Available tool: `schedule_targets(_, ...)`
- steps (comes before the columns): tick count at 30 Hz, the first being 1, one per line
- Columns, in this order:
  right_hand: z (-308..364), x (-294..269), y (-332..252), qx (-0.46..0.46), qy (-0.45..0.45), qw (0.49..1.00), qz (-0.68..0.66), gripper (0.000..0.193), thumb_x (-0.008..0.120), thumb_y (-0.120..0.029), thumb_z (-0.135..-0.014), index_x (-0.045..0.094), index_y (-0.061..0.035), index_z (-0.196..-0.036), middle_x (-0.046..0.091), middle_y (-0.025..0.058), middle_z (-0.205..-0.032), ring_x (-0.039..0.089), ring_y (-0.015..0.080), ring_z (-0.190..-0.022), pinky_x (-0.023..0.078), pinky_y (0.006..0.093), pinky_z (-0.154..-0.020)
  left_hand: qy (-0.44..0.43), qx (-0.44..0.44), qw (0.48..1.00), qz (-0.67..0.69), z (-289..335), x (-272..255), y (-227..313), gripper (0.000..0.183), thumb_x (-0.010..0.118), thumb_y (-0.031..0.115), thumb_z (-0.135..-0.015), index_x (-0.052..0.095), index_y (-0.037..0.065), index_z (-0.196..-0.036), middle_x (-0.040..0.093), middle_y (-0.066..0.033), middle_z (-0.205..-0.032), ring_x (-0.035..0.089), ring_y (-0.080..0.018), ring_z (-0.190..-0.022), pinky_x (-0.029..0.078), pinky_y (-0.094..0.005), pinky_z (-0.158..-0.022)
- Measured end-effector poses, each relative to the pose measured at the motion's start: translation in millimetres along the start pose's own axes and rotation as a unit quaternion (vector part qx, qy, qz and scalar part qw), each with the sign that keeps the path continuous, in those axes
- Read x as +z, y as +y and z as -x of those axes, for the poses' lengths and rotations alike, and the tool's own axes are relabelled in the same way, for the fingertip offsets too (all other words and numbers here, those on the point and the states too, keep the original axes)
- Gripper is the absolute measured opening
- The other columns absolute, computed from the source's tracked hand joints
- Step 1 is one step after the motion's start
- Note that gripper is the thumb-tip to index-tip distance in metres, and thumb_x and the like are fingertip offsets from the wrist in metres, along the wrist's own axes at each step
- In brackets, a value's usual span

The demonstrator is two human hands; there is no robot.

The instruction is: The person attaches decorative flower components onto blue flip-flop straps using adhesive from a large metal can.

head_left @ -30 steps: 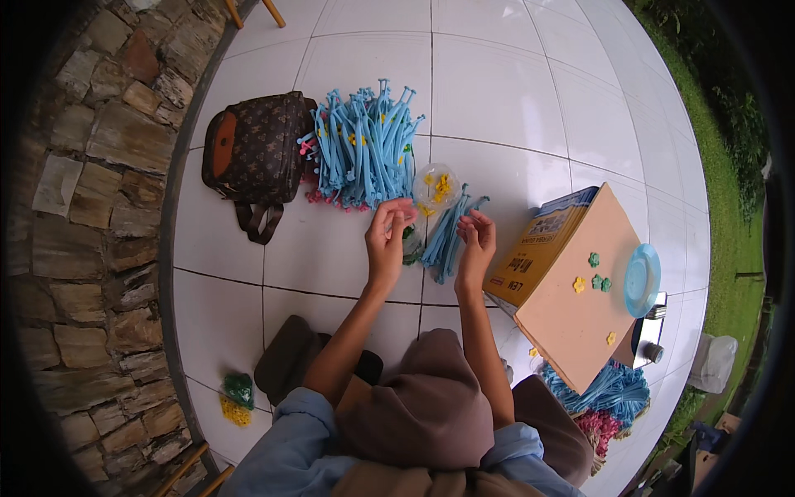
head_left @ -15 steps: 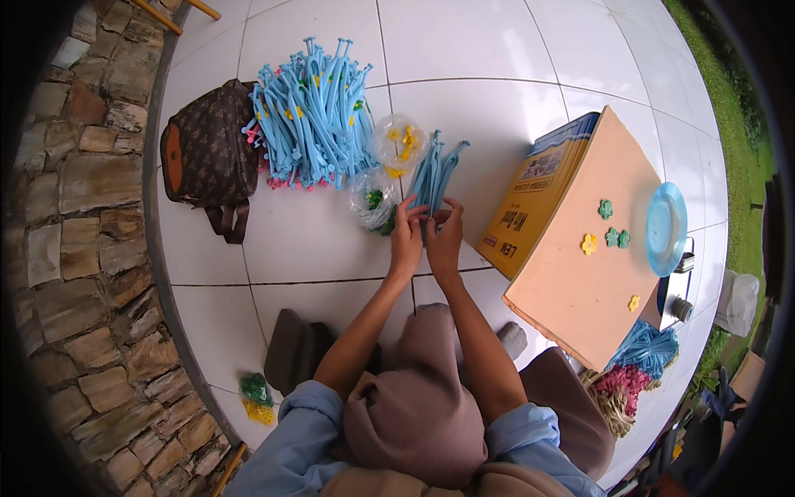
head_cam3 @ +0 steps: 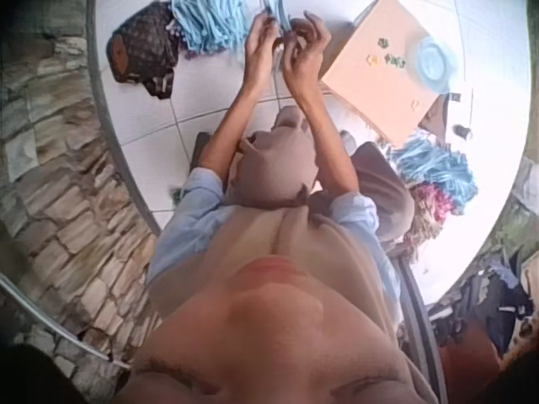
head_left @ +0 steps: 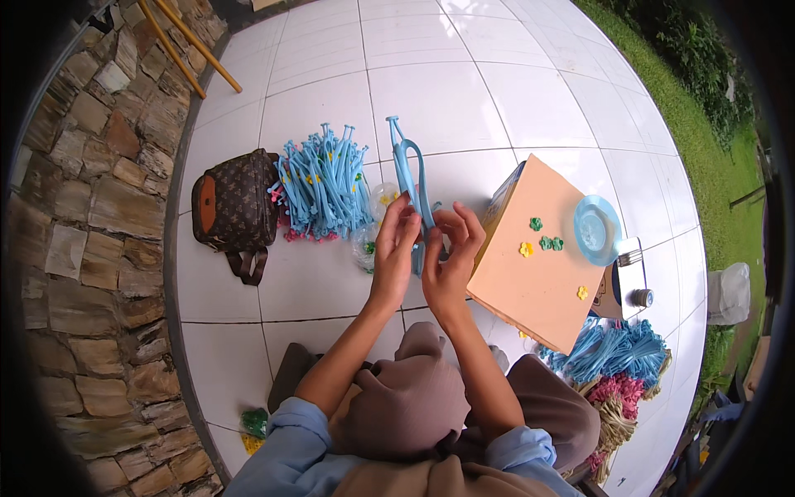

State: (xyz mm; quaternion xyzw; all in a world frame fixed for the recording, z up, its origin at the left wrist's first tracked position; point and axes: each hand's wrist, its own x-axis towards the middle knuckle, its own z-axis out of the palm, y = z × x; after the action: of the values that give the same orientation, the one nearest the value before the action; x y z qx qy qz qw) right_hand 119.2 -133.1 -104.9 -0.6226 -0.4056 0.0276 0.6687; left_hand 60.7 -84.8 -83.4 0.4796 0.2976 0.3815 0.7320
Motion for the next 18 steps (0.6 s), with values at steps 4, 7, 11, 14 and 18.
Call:
schedule_targets(4,-57,-30,-83,-0.124,0.006,0.992,0.029,0.053,0.042,0.012,-0.080,0.021,-0.0048,-0.126,0.049,0.0140,-0.095,0.051,0.0198,-0.087,0.042,0.0294,-0.076,-0.089,0.124,0.988,-0.036,-4,38,83,0.022,0.055,0.015,-0.089,0.051,0.003,-0.107,0.054,-0.0009,-0.088,0.049,-0.0051,-0.084,0.042,-0.0208,-0.071)
schedule_targets(7,-86,-66,-130,-0.054,0.006,0.998,-0.038,0.051,0.038,0.009,-0.077,0.021,-0.0057,-0.123,0.044,0.0086,-0.086,0.045,0.0141,-0.079,0.039,0.0258,-0.073,-0.138,0.162,0.976,-0.035,6,74,129,0.011,0.061,0.012,-0.084,0.057,0.003,-0.090,0.056,-0.0009,-0.077,0.050,-0.0078,-0.077,0.042,-0.0225,-0.065)
schedule_targets(11,-101,-122,-149,-0.131,0.015,0.990,0.047,0.066,0.056,-0.003,-0.075,0.017,-0.0069,-0.127,0.043,0.0153,-0.107,0.048,0.0236,-0.100,0.039,0.0379,-0.087,-0.067,0.464,0.806,-0.362,28,111,151,0.011,0.062,0.015,-0.078,0.061,0.006,-0.082,0.047,-0.0027,-0.081,0.040,-0.0187,-0.084,0.032,-0.0346,-0.075)
schedule_targets(14,-83,-149,-158,-0.030,-0.004,0.995,-0.092,0.072,0.059,-0.010,-0.078,0.010,-0.0076,-0.131,0.045,0.0193,-0.116,0.049,0.0262,-0.106,0.037,0.0390,-0.092,-0.140,0.461,0.843,-0.238,46,151,131,0.016,0.057,0.022,-0.079,0.057,0.006,-0.083,0.035,-0.0108,-0.096,0.032,-0.0233,-0.092,0.032,-0.0360,-0.075)
schedule_targets(18,-59,-180,-147,0.042,0.075,0.994,-0.068,0.060,0.054,-0.005,-0.084,0.017,-0.0043,-0.131,0.052,0.0139,-0.108,0.057,0.0221,-0.094,0.043,0.0287,-0.082,-0.213,0.435,0.860,-0.160,67,183,95,0.021,0.048,0.023,-0.083,0.053,0.003,-0.084,0.032,-0.0127,-0.108,0.036,-0.0213,-0.102,0.041,-0.0332,-0.080)
